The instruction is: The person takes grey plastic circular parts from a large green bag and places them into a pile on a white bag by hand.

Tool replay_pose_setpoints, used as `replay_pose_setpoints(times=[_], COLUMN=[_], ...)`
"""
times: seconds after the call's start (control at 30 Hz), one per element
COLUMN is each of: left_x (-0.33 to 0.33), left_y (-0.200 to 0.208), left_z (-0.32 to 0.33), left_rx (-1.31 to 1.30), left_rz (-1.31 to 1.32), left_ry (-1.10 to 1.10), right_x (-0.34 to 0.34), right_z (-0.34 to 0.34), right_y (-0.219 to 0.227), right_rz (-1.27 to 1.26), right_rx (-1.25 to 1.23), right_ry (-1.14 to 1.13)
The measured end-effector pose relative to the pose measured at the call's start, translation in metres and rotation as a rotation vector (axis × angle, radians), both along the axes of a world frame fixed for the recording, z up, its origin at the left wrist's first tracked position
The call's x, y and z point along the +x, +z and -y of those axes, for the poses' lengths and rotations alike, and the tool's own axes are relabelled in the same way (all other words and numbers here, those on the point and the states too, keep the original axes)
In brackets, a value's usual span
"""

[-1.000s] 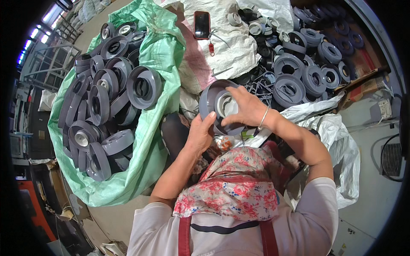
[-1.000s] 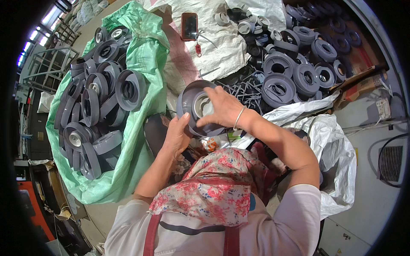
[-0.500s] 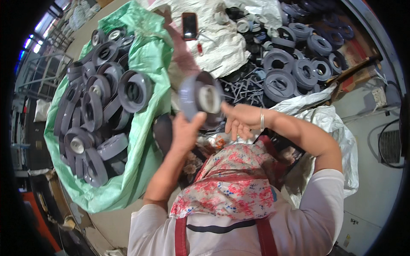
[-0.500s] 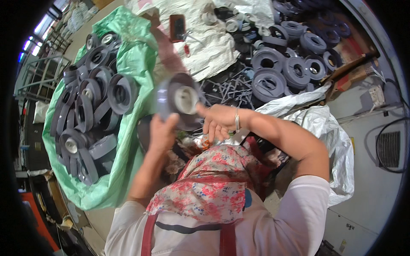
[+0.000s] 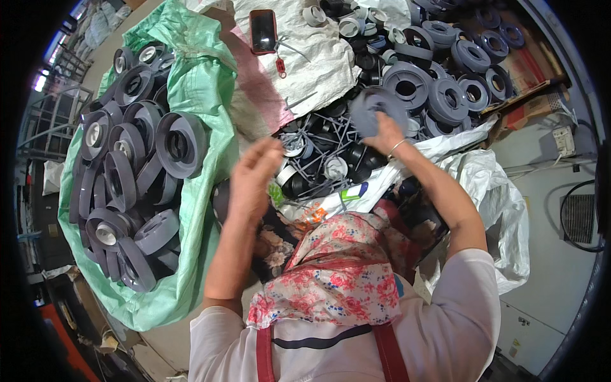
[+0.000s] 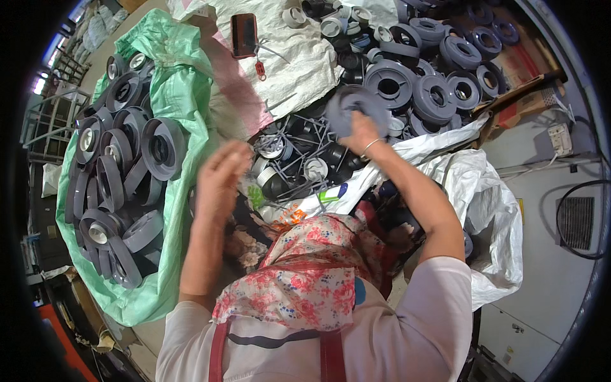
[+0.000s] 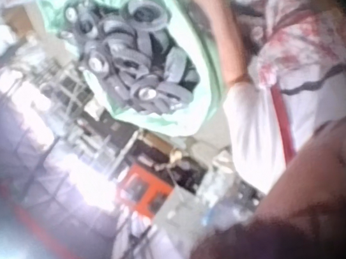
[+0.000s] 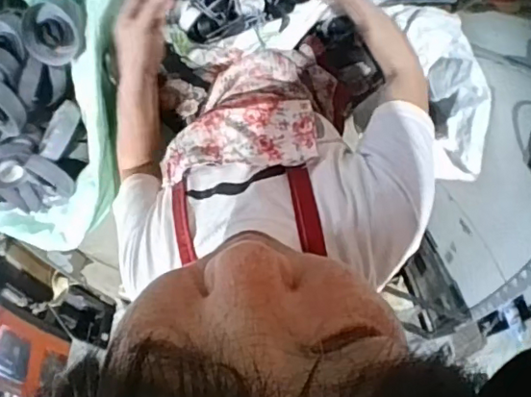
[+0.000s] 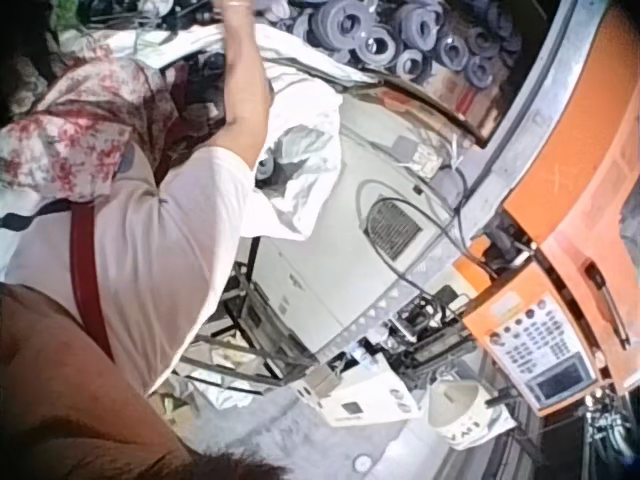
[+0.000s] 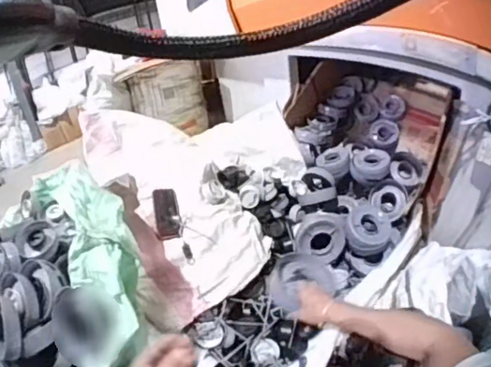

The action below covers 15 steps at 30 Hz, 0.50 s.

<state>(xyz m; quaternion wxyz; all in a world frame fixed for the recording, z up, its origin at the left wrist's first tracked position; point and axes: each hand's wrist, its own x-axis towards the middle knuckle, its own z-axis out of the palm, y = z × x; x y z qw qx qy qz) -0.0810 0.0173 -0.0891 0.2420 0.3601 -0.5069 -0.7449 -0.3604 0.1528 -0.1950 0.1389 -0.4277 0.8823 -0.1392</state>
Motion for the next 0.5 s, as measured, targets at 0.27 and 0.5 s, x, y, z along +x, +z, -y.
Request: replay_pose_setpoints(times=[0.27, 0.5], left_x=[-0.043, -0.017], left_y=[-0.054, -0.044], left_z=[-0.009, 0.006], left_rx=[0.38, 0.02], left_rz=[-0.01, 0.046], left_ry=[0.029, 0.166], right_x=[0.105, 0.031], right_z=[0.015, 0.016], right_y=[0.05, -0.001], right_rz=[0.365, -0.566], right_rx=[-0.225, -0.115], right_ry=[0.388, 0.319])
